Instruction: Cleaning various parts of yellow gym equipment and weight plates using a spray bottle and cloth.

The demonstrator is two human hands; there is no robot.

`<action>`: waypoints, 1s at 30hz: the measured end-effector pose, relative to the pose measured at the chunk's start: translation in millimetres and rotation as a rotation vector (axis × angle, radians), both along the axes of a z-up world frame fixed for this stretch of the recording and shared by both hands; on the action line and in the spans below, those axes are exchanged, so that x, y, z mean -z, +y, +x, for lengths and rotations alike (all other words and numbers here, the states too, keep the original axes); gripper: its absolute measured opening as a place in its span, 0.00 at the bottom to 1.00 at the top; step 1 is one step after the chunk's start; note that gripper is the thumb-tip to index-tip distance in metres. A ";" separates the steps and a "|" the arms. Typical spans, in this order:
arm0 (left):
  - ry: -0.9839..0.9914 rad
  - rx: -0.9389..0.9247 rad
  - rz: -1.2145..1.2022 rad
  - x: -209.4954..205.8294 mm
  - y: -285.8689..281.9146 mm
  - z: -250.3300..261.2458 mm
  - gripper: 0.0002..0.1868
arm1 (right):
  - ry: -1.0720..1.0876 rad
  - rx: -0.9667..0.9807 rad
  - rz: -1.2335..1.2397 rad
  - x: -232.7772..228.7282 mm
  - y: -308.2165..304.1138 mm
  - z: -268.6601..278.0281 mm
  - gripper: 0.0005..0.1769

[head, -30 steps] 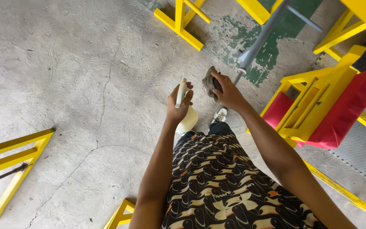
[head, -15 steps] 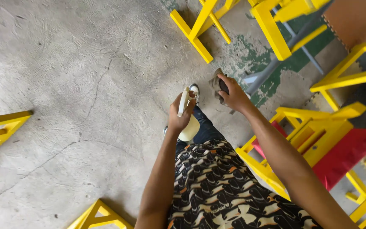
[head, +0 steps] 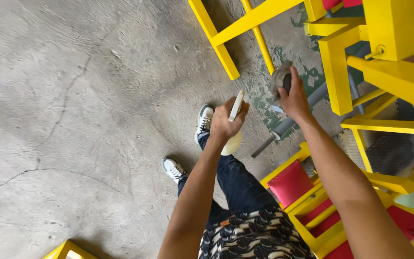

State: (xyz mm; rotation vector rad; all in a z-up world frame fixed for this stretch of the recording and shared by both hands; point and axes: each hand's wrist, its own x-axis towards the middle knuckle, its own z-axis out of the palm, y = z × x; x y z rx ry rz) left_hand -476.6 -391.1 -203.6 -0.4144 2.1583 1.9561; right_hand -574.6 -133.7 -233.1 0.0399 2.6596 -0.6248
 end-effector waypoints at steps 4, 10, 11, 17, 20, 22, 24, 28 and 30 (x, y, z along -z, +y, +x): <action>-0.073 0.031 -0.007 32.0 11.0 -40.9 0.14 | 0.191 -0.109 -0.129 67.6 42.7 -33.0 0.41; 0.151 -0.018 -0.116 64.4 20.1 -56.4 0.21 | 0.134 0.055 -0.143 121.6 27.6 -79.7 0.39; 0.129 -0.015 -0.110 65.6 19.5 -56.6 0.25 | 0.112 0.036 -0.159 136.0 26.5 -86.3 0.38; -0.027 0.011 -0.062 82.9 19.9 -53.5 0.30 | -0.056 0.019 0.028 196.5 -17.7 -141.3 0.39; -0.048 -0.009 -0.054 93.8 24.8 -55.9 0.28 | -0.111 0.069 -0.044 199.8 -19.7 -169.8 0.31; -0.049 -0.027 -0.045 98.9 30.2 -59.5 0.27 | -0.172 0.064 -0.122 216.6 2.5 -184.2 0.26; -0.034 -0.040 -0.038 102.7 34.7 -65.0 0.26 | -0.329 0.190 -0.723 257.5 39.8 -198.2 0.29; -0.076 -0.023 -0.035 99.7 36.9 -77.8 0.25 | -0.291 0.225 -0.290 192.9 -12.9 -159.5 0.28; -0.052 -0.034 -0.064 99.9 37.7 -80.4 0.25 | 0.212 -0.135 0.157 200.2 -11.3 -121.4 0.36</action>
